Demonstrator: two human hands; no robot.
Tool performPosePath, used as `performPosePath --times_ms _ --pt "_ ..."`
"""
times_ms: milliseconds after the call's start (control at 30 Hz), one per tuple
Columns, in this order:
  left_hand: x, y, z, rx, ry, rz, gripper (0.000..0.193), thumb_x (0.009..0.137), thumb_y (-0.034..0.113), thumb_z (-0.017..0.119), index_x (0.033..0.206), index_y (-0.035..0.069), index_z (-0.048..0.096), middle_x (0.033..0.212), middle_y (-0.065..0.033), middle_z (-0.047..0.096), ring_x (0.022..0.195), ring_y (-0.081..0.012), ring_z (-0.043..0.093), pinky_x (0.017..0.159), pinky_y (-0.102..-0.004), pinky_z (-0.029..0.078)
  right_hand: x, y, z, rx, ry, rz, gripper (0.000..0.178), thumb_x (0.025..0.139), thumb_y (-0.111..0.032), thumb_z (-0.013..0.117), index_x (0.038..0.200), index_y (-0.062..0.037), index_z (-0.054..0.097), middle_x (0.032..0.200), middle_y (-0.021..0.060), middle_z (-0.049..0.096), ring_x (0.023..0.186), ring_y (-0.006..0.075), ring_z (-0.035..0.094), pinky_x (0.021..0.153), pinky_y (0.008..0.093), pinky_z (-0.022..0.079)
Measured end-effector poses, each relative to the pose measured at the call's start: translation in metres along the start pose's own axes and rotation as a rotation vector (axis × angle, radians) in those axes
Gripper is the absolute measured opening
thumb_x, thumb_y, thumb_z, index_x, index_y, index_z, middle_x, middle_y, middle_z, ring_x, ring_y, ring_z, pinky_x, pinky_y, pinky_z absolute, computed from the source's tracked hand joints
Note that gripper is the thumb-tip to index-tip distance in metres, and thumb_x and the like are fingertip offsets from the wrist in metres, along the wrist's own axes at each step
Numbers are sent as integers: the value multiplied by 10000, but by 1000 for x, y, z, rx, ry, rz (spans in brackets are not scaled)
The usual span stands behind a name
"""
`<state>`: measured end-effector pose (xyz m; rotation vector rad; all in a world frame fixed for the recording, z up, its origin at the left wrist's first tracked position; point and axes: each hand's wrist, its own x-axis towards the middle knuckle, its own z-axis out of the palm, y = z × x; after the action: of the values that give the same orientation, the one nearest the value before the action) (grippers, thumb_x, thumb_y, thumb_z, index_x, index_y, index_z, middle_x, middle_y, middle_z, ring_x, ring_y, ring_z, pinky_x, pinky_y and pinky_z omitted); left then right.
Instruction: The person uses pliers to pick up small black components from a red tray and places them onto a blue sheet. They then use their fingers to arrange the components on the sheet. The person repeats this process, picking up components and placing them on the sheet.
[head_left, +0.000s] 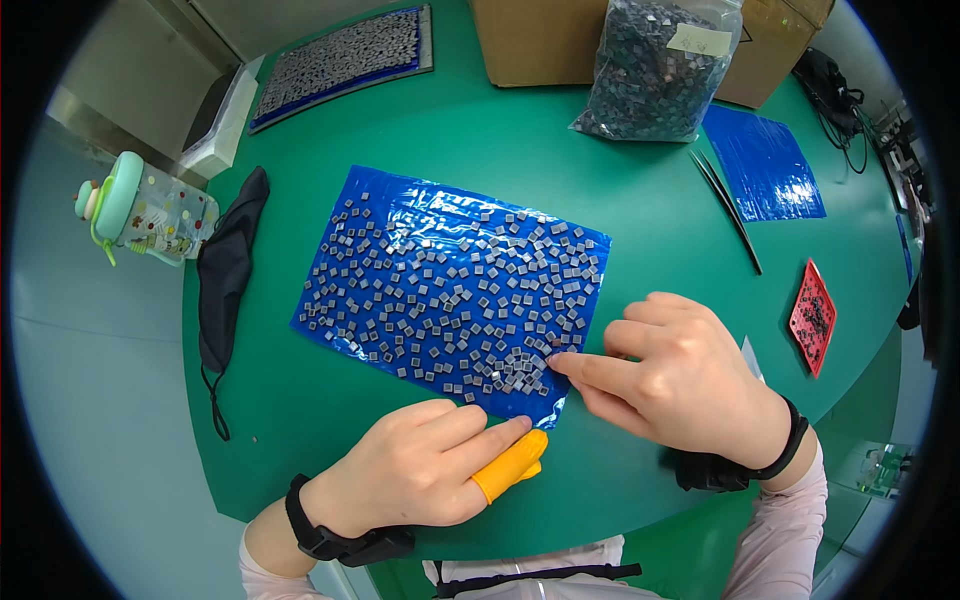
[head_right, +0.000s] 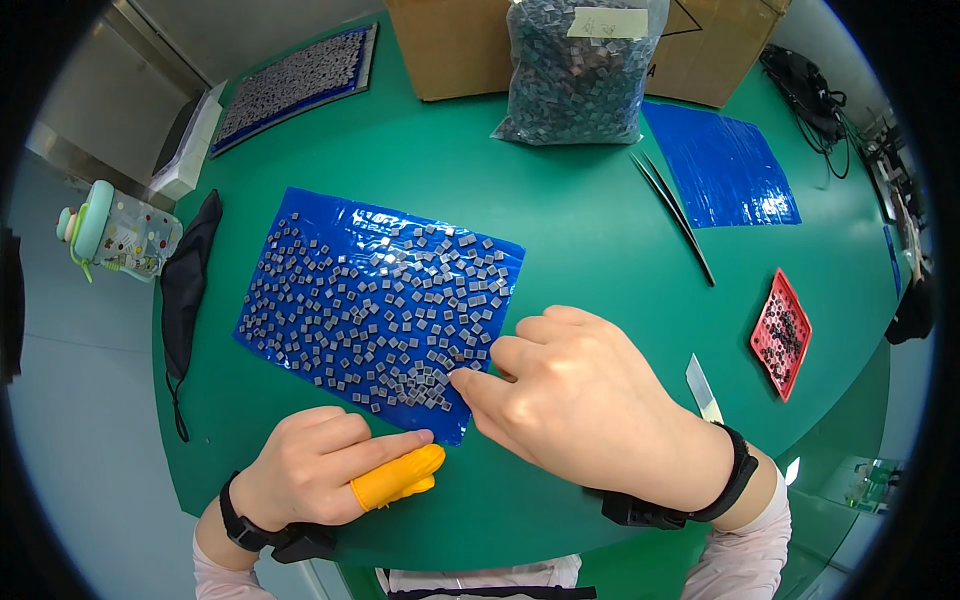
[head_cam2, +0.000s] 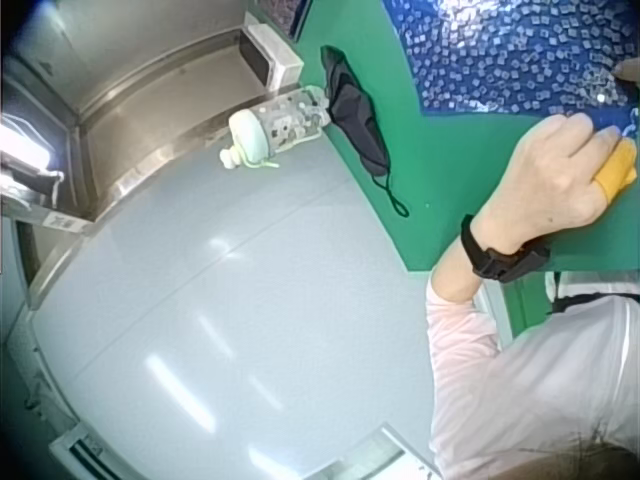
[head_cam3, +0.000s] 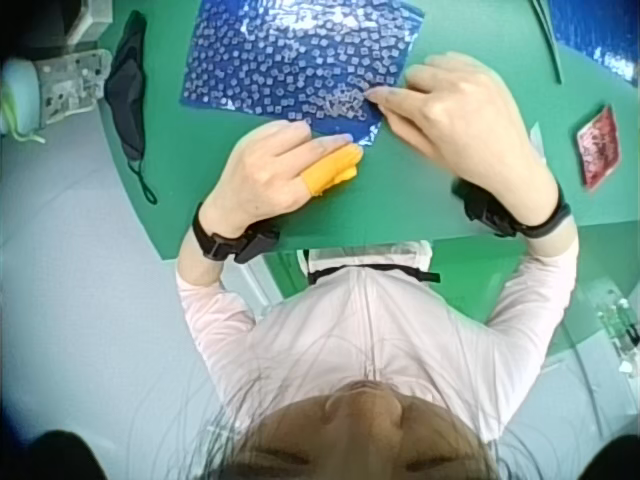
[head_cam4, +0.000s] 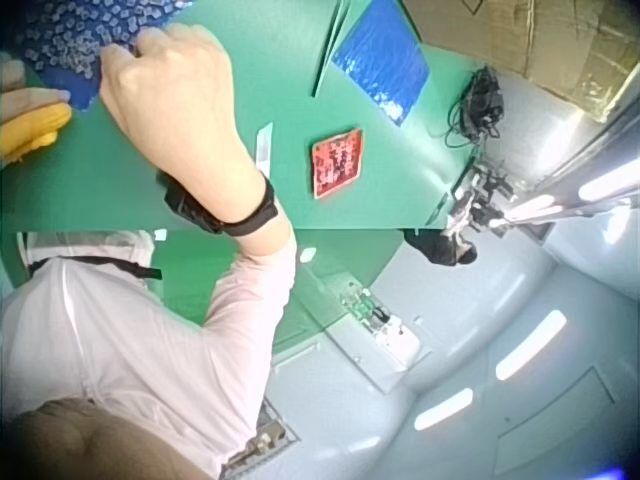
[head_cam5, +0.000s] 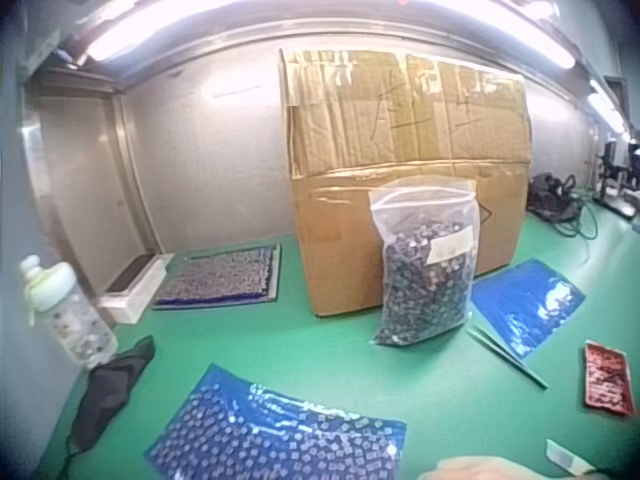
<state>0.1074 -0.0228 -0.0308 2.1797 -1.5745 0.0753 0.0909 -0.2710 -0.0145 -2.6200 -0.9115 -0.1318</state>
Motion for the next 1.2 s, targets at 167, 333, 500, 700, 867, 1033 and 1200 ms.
performPosePath --times_ms 167,333,500,700,867,1033,1200 --pt "0 0 0 5 5 -1 461 644 205 796 1074 46 739 771 52 603 582 -98 455 479 -244 377 0 -1 -2 7 -14 -10 189 762 -165 731 928 -79 761 626 14 554 636 182 586 601 320 471" --pt "0 0 -1 10 -20 6 462 645 204 798 1075 46 739 771 52 605 584 -98 457 479 -246 379 0 0 1 2 0 -4 180 770 -163 728 923 -74 759 626 14 553 633 183 584 599 319 470" --pt "-1 0 0 0 1 8 467 644 204 802 1082 54 741 715 47 541 558 -101 443 472 -252 368 0 1 4 -40 83 45 184 761 -149 742 925 -66 754 632 14 561 629 186 584 603 324 476" --pt "1 1 -6 -1 -5 14 464 647 220 806 1080 64 747 635 48 405 517 -100 409 456 -248 338 0 1 6 -21 54 43 188 766 -149 745 933 -63 752 638 13 567 629 184 586 607 317 480" --pt "1 1 -4 -3 8 22 452 650 227 806 1068 63 751 636 51 418 519 -95 409 452 -243 331 1 0 6 14 9 35 186 778 -149 739 942 -64 753 634 14 565 625 181 588 605 316 479" --pt "0 -1 -3 1 9 38 447 652 228 807 1061 58 752 648 53 446 523 -92 414 453 -242 332 0 0 7 -12 55 57 183 783 -151 737 941 -60 751 631 16 561 628 182 590 612 317 480" --pt "0 0 -1 -5 26 36 438 650 214 806 1051 47 750 705 56 543 546 -91 432 456 -243 343 1 -1 3 -24 46 68 184 776 -156 740 932 -59 749 639 22 568 632 186 592 628 321 490"
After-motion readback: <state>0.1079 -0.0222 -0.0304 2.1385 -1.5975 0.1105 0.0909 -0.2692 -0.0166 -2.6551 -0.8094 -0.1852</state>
